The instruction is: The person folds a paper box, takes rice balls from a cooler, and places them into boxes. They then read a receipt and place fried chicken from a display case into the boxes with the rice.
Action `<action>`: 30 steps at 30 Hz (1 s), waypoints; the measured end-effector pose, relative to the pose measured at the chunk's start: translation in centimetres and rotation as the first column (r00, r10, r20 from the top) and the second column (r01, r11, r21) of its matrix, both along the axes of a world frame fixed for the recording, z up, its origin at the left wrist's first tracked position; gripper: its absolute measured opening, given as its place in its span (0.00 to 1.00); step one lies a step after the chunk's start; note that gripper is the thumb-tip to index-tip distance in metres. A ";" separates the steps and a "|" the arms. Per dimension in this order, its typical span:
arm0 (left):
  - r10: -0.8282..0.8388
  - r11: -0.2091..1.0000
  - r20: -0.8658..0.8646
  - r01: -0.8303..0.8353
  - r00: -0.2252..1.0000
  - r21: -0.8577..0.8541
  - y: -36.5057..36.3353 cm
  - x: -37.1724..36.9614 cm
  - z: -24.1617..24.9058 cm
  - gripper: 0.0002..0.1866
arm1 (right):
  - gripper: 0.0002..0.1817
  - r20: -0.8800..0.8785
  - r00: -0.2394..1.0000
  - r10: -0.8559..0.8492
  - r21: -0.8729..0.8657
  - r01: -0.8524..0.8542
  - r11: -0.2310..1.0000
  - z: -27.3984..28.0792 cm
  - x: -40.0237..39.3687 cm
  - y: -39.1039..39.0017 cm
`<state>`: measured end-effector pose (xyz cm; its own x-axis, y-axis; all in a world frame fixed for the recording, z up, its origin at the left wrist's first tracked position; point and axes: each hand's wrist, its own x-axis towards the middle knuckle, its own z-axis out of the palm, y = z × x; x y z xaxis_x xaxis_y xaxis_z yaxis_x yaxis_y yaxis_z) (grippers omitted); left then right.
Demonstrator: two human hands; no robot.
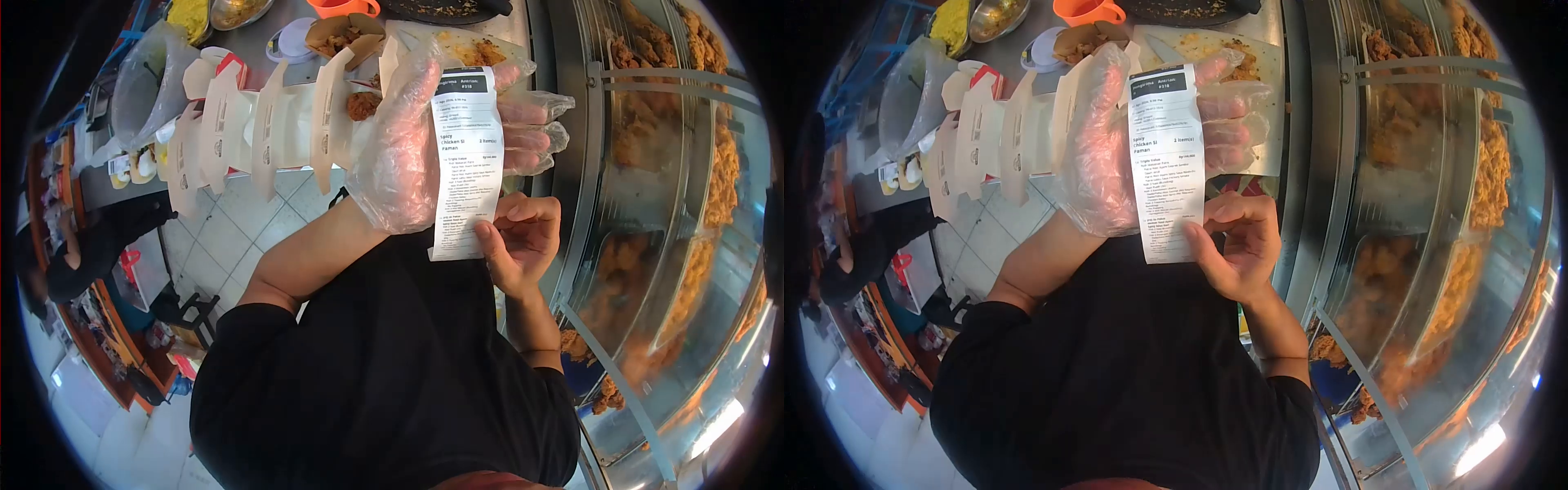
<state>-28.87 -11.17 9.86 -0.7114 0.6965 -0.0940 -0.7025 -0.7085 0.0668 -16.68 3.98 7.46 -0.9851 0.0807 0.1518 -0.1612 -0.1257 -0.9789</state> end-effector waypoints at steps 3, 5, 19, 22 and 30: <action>0.056 0.995 -0.095 -0.063 0.994 -0.073 -0.2 0.5 0.4 0.43 | 0.21 -0.008 1.000 0.000 0.025 0.000 1.000 0.2 -0.2 0.0; 0.067 0.995 -0.124 -0.075 0.990 -0.062 -0.5 0.7 0.3 0.40 | 0.21 -0.029 1.000 0.011 0.049 -0.010 0.999 0.3 -0.4 0.0; 0.035 0.986 -0.168 -0.061 0.985 -0.153 -1.0 0.4 0.5 0.32 | 0.16 -0.285 0.940 0.188 0.344 -0.083 0.935 1.7 -3.2 2.6; 0.001 0.985 -0.152 -0.027 0.988 -0.169 -1.4 0.5 0.6 0.31 | 0.12 -0.571 0.814 -0.109 0.587 0.497 0.639 1.3 -6.0 9.4; -0.040 0.994 -0.149 0.024 0.988 -0.105 -1.4 -0.1 0.4 0.29 | 0.09 -0.798 0.588 0.137 0.548 0.800 -0.244 4.3 -5.2 23.0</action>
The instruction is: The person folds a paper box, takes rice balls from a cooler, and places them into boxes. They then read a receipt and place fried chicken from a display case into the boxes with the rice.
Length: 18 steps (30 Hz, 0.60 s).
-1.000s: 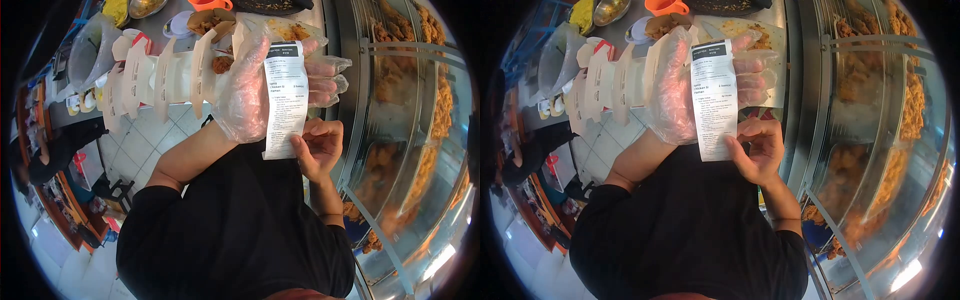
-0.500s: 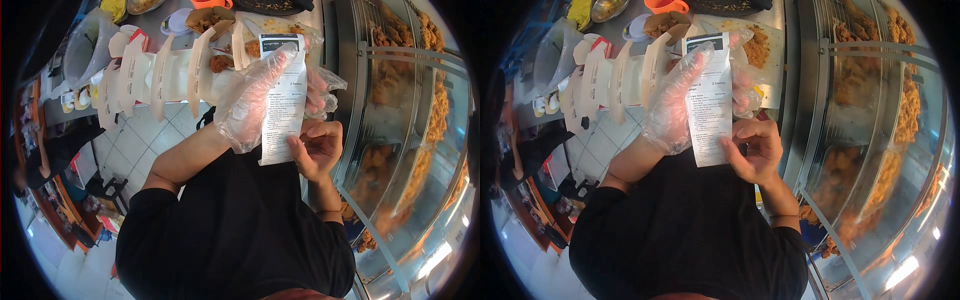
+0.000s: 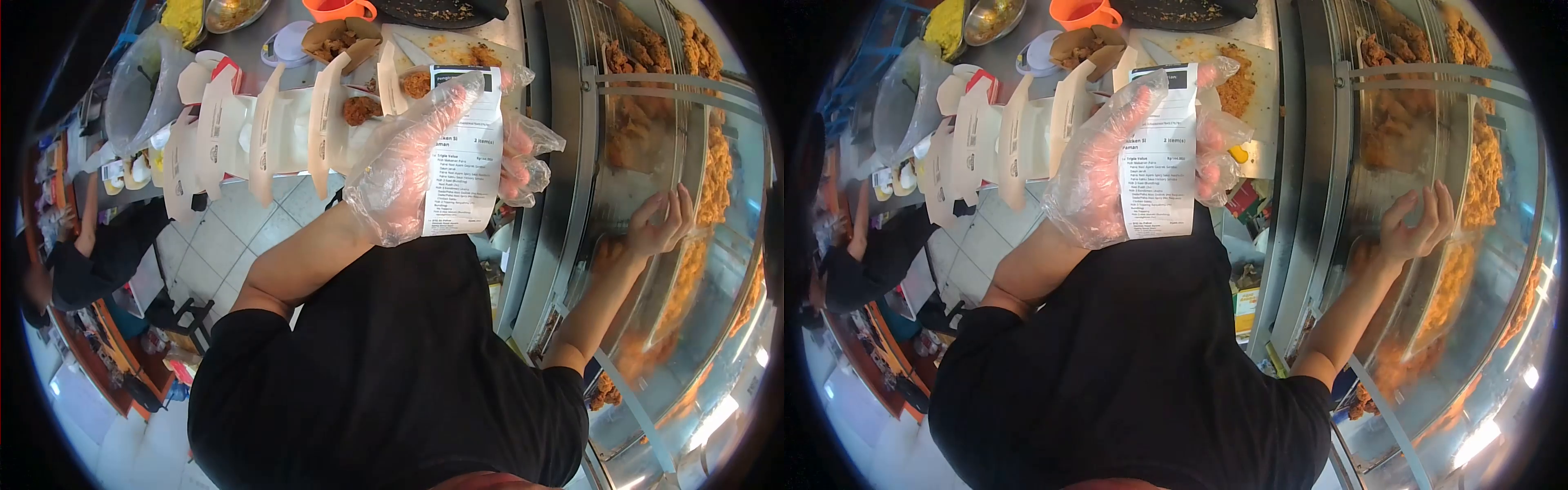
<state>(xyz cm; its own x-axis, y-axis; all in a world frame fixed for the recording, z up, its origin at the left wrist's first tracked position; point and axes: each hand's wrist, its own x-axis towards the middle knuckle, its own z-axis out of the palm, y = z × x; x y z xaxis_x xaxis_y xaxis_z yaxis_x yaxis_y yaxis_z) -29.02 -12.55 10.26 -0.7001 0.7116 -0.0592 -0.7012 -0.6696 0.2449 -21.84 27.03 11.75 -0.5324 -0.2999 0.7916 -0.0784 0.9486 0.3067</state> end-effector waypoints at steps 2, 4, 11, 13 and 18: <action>-0.025 1.000 0.004 0.025 1.000 0.005 0.2 -0.1 -0.1 0.30 | 0.09 0.048 0.997 -0.063 0.048 0.060 0.997 -0.1 1.4 -0.3; -0.039 0.999 0.001 0.039 0.999 0.027 0.3 -0.3 0.0 0.30 | 0.09 0.035 0.998 -0.049 -0.016 0.050 0.999 -0.3 2.2 -0.2; -0.052 0.998 0.003 0.052 0.999 -0.040 -0.2 -0.8 0.4 0.31 | 0.08 0.045 0.994 -0.104 0.002 0.104 0.995 -0.1 4.6 -0.5; -0.045 0.998 -0.019 0.044 0.999 -0.049 -0.3 -0.8 0.5 0.31 | 0.07 0.036 0.990 -0.138 0.011 0.137 0.990 -0.2 5.5 -0.7; -0.078 0.997 0.006 0.078 0.997 0.006 -0.5 -1.2 -0.1 0.32 | 0.05 0.009 0.981 -0.194 0.035 0.193 0.981 -0.3 7.5 -1.2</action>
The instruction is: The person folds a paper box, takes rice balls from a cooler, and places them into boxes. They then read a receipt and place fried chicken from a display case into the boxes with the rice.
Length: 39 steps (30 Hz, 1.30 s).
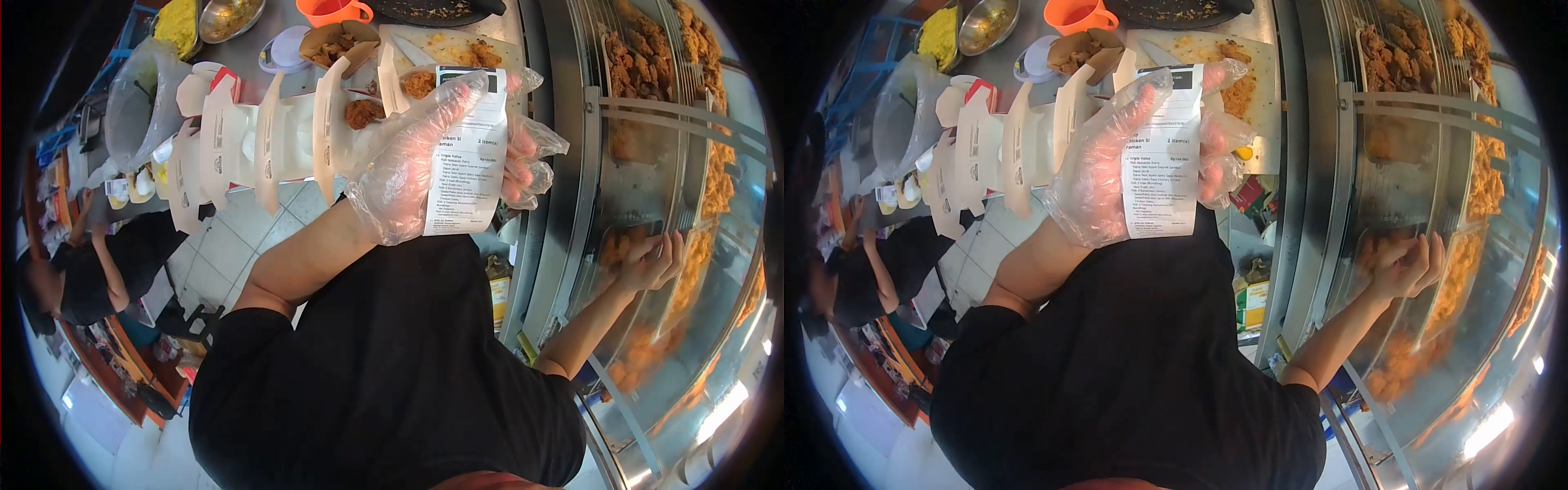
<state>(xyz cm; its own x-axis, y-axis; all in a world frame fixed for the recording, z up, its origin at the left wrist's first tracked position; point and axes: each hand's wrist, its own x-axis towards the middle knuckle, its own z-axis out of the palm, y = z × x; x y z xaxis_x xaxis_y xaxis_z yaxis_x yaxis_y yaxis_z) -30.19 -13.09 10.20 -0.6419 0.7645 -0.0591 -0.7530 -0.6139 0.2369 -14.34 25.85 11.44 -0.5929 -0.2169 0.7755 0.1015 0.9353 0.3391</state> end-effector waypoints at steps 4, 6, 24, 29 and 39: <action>-0.025 1.000 0.019 0.026 0.999 -0.007 0.0 -0.2 0.0 0.33 | 0.04 -0.016 0.998 -0.067 -0.009 0.067 0.998 -0.4 2.0 -0.3; -0.041 0.999 0.032 0.041 0.999 -0.001 0.0 -0.4 0.0 0.34 | 0.04 -0.020 0.995 -0.102 -0.010 0.102 0.995 -0.5 2.9 -0.4; -0.151 0.987 0.158 0.140 0.976 0.080 -3.2 -4.5 -1.2 0.33 | 0.18 -0.175 0.884 -0.435 0.099 0.455 0.885 -1.8 7.5 -1.3; -0.155 0.985 0.199 0.136 0.968 0.106 -4.4 -5.4 -1.6 0.33 | 0.19 -0.145 0.860 -0.489 0.096 0.504 0.858 -2.7 8.1 -1.1; -0.082 0.995 0.234 0.067 0.969 0.071 -5.2 -6.0 -1.6 0.30 | 0.25 -0.228 0.801 -0.553 -0.160 0.529 0.833 -3.7 2.6 -3.2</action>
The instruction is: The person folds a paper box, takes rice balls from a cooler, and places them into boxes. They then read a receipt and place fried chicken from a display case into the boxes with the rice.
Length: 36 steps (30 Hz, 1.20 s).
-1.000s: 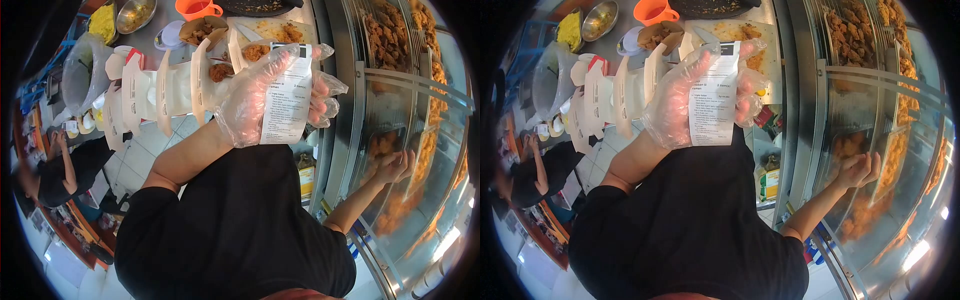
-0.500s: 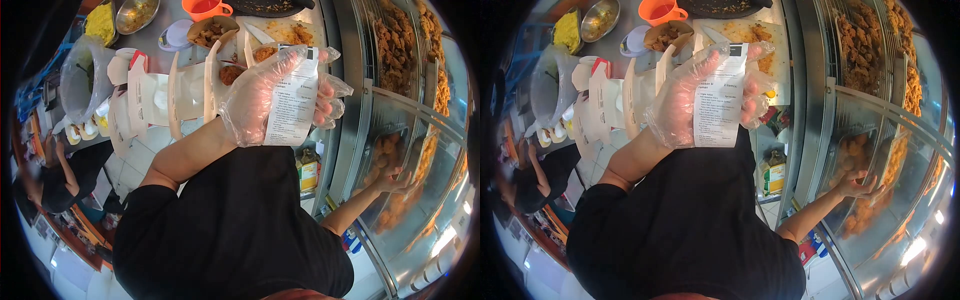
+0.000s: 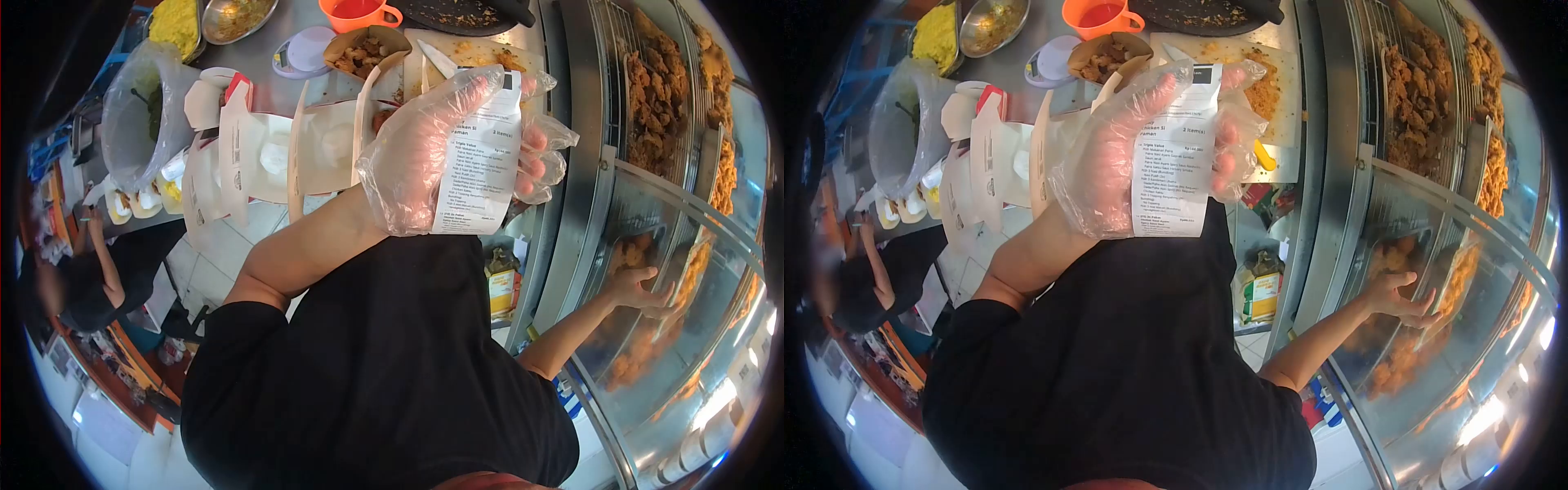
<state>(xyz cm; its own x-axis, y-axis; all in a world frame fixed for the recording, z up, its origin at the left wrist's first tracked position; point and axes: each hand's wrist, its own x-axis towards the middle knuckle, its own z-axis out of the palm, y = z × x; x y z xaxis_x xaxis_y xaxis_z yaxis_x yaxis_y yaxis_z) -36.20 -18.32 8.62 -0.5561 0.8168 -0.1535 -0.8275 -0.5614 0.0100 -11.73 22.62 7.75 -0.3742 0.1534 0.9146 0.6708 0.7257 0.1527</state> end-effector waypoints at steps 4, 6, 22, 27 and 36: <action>0.038 0.999 -0.011 -0.038 0.999 -0.007 0.4 0.1 0.6 0.29 | 0.26 -0.032 0.988 0.152 -0.026 -0.153 0.988 0.4 -3.2 -0.5; 0.053 0.998 -0.037 -0.054 0.998 -0.032 0.9 0.2 0.9 0.32 | 0.26 -0.040 0.972 0.232 -0.036 -0.234 0.972 0.4 -4.5 -0.1; 0.067 0.997 -0.014 -0.068 0.998 -0.034 5.9 0.4 1.1 0.29 | 0.08 -0.478 0.465 0.746 -0.527 -0.830 0.179 -2.2 -12.2 -7.2; 0.038 0.999 0.039 -0.039 0.999 0.004 7.5 0.0 1.3 0.26 | 0.06 -0.646 0.253 0.720 -0.602 -0.749 -0.277 -2.5 -12.2 -11.4; 0.019 0.981 -0.230 -0.062 0.973 -0.181 12.0 0.8 0.8 0.35 | 0.19 -0.828 0.260 0.497 -0.549 -0.557 -0.624 -1.1 -11.9 -14.9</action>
